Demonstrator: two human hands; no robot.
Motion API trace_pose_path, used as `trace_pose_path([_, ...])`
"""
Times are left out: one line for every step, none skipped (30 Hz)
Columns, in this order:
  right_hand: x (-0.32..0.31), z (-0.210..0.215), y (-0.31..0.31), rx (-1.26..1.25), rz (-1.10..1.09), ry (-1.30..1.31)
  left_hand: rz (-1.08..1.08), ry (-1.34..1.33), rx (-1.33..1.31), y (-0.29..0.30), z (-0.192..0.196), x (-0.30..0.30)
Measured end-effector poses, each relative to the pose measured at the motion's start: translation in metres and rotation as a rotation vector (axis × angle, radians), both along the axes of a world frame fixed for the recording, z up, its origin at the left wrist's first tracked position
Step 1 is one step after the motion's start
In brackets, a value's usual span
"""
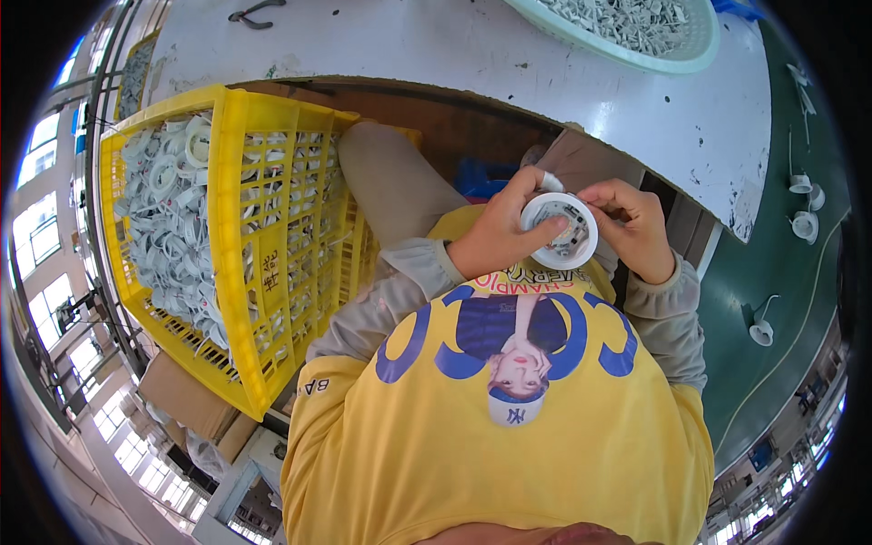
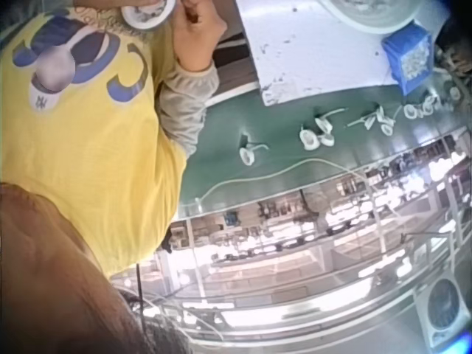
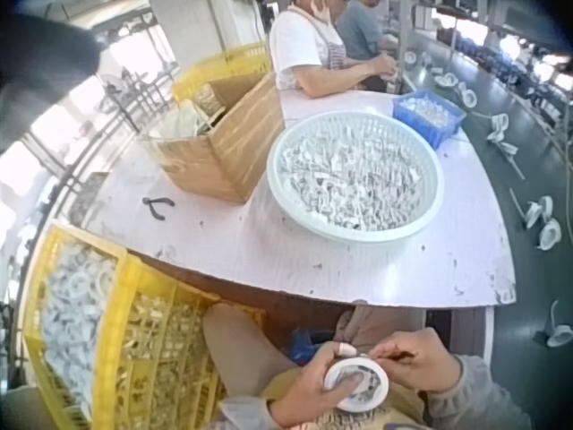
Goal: The person assembles light fixtures by taking lamp housings from a yellow crate, inserting small plastic clips from a bowl into the housings by hand, and placing the assembled units onto a conveyor belt.
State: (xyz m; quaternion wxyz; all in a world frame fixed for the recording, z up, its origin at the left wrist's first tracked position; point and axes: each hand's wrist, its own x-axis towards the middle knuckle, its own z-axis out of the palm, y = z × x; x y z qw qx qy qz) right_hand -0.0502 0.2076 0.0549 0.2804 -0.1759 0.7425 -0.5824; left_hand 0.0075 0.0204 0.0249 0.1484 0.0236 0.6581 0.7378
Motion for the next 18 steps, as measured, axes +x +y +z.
trace_pose_path([0.001,-0.002,0.001,0.003,0.002,-0.006,0.044,-0.004,0.044,0.003,0.001,0.001])
trace_pose_path([0.002,-0.004,0.001,-0.018,-0.001,-0.003,0.089,-0.007,0.086,0.005,0.001,0.001])
trace_pose_path([0.002,-0.006,0.002,-0.039,-0.007,0.0,0.091,-0.011,0.088,0.004,0.001,0.001])
trace_pose_path([0.003,-0.007,0.002,-0.037,-0.005,-0.004,0.017,-0.016,0.068,0.002,0.001,0.0])
trace_pose_path([0.003,-0.009,0.002,-0.056,0.0,-0.019,-0.056,-0.02,0.049,0.0,0.001,-0.001])
trace_pose_path([0.004,-0.01,0.002,-0.075,0.005,-0.034,-0.055,-0.023,0.05,0.0,0.0,-0.001])
trace_pose_path([0.004,-0.011,0.002,-0.074,0.006,-0.037,-0.063,-0.008,0.037,0.0,-0.001,-0.001])
trace_pose_path([0.004,-0.012,0.003,-0.093,0.014,-0.049,-0.072,0.007,0.024,0.0,-0.002,0.0])
trace_pose_path([0.004,-0.013,0.003,-0.112,0.022,-0.061,-0.072,0.005,0.024,0.0,-0.002,0.0])
trace_pose_path([0.005,-0.014,0.003,-0.112,0.022,-0.063,-0.071,0.012,0.016,0.0,-0.003,0.0])
trace_pose_path([0.005,-0.016,0.003,-0.132,0.018,-0.083,-0.071,0.019,0.009,0.0,-0.003,0.0])
trace_pose_path([0.005,-0.016,0.003,-0.151,0.013,-0.102,-0.072,0.017,0.01,0.0,-0.002,-0.001])
trace_pose_path([0.005,-0.017,0.003,-0.15,0.012,-0.103,-0.076,0.011,-0.003,-0.001,0.0,-0.001])
trace_pose_path([0.005,-0.017,0.003,-0.155,0.012,-0.109,-0.08,0.005,-0.017,-0.001,0.0,-0.001])
trace_pose_path([0.006,-0.018,0.003,-0.16,0.012,-0.115,-0.082,0.004,-0.015,-0.001,0.0,-0.001])
trace_pose_path([0.006,-0.019,0.004,-0.159,0.01,-0.115,-0.083,-0.001,-0.012,-0.001,-0.001,-0.001])
trace_pose_path([0.007,-0.021,0.005,-0.184,0.0,-0.139,-0.085,-0.006,-0.008,-0.001,-0.001,-0.001])
trace_pose_path([0.008,-0.023,0.005,-0.21,-0.01,-0.162,-0.087,-0.006,-0.007,-0.001,-0.001,-0.001])
